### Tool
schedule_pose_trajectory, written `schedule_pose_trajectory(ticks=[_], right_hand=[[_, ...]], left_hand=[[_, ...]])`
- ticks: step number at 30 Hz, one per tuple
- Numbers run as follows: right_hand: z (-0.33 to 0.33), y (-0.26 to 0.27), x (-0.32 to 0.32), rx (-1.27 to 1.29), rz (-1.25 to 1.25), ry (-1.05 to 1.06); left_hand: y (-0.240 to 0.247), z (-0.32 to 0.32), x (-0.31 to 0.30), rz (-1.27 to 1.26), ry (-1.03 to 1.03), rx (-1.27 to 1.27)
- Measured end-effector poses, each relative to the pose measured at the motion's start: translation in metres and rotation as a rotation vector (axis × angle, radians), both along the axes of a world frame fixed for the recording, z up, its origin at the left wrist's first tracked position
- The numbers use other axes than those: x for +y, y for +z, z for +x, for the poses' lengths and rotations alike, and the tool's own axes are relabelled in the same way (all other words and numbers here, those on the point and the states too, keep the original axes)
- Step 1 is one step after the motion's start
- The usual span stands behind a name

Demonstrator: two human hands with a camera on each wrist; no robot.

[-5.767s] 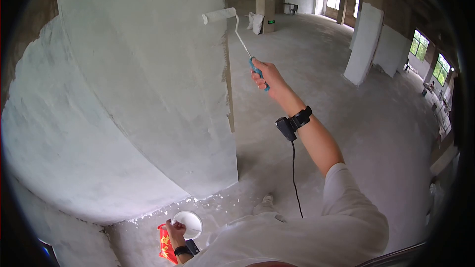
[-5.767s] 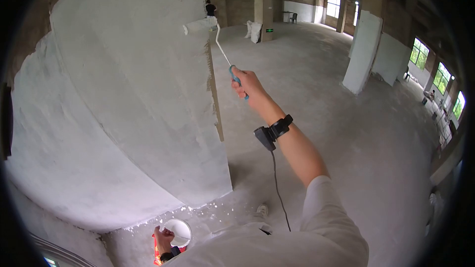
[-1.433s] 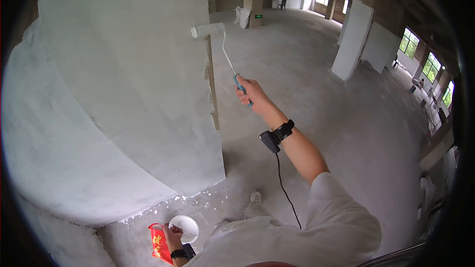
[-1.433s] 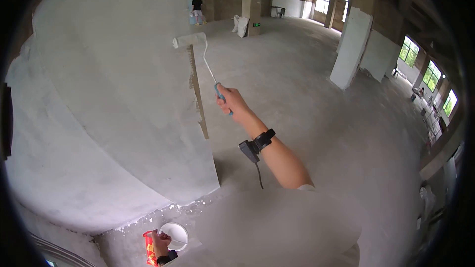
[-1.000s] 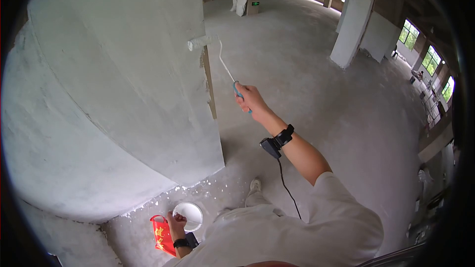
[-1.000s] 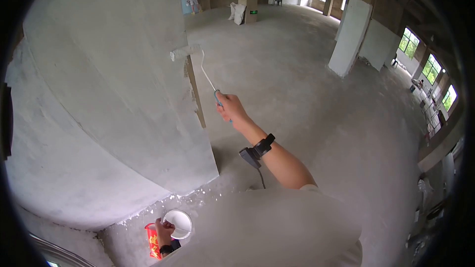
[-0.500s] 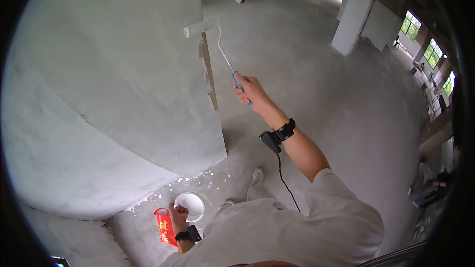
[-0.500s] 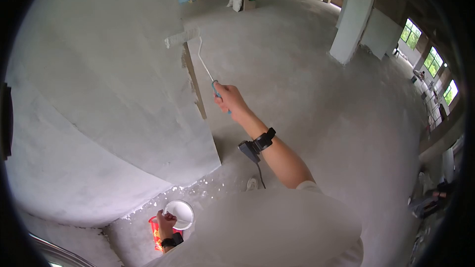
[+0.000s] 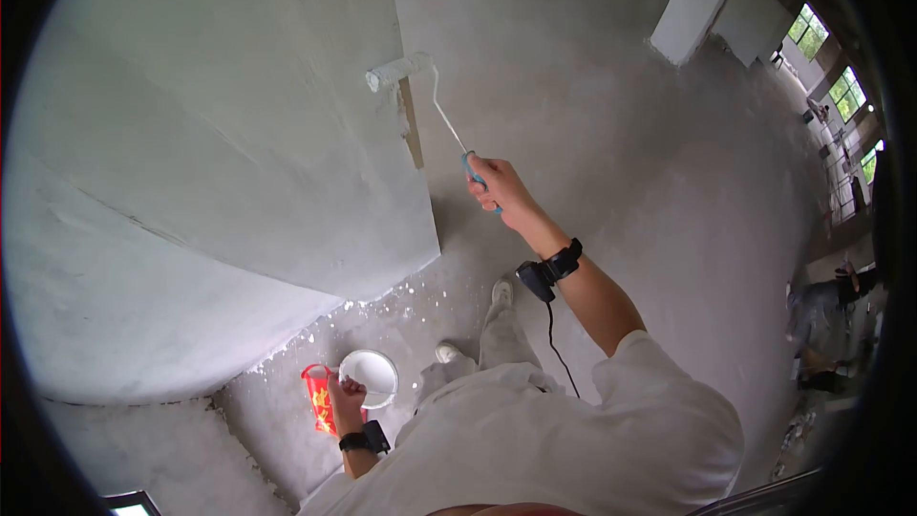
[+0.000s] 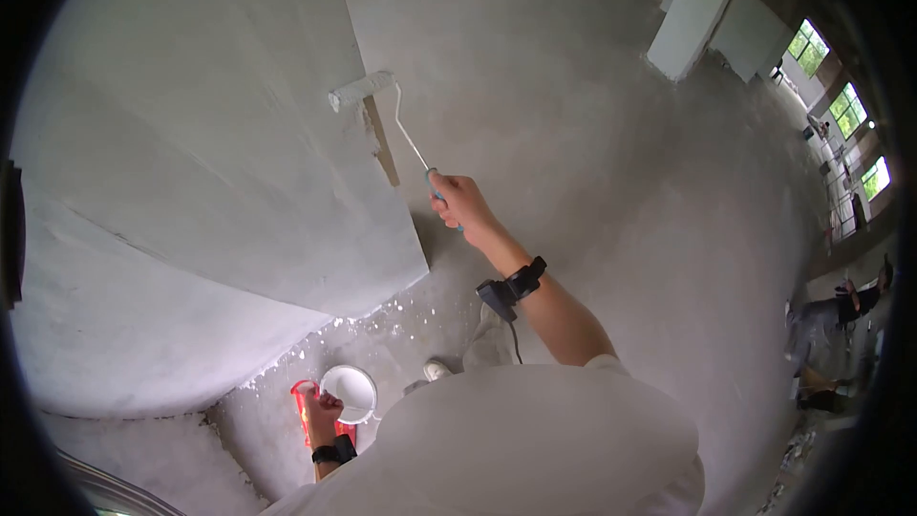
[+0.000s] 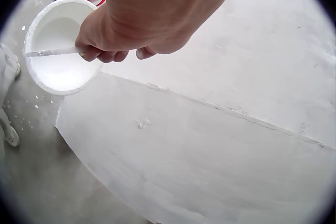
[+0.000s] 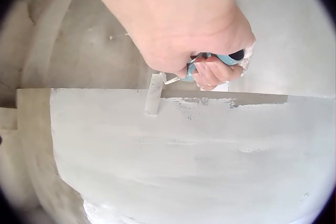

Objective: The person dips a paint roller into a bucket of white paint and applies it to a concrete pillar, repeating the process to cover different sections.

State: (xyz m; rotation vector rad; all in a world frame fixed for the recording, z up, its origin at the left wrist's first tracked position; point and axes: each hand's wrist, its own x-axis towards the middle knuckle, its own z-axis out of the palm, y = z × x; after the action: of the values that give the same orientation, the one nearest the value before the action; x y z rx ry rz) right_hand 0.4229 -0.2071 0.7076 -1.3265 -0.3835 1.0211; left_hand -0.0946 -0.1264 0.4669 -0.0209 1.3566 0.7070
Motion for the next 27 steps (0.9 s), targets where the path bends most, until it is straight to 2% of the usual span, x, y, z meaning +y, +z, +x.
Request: schedule_pose_trajectory(ticks=[4,8,14,27], right_hand=[[0.003,-0.021,-0.004,0.04,-0.003,0.017],[0.0,-0.039,-0.009,0.053,-0.047,-0.001],[-0.006,-0.07,-0.014,0.109,-0.15,-0.009],[-0.003,-0.134,-0.024,0.098,-0.333,-0.019]], left_hand=[[-0.003,-0.001,0.002,-0.082,0.025,0.041],[-0.007,-0.009,-0.001,-0.022,-0.054,0.019],[0.023,0.006,-0.004,-0.003,-0.022,0.013],[0.022,-0.003,-0.022,-0.079,0.024,0.013]])
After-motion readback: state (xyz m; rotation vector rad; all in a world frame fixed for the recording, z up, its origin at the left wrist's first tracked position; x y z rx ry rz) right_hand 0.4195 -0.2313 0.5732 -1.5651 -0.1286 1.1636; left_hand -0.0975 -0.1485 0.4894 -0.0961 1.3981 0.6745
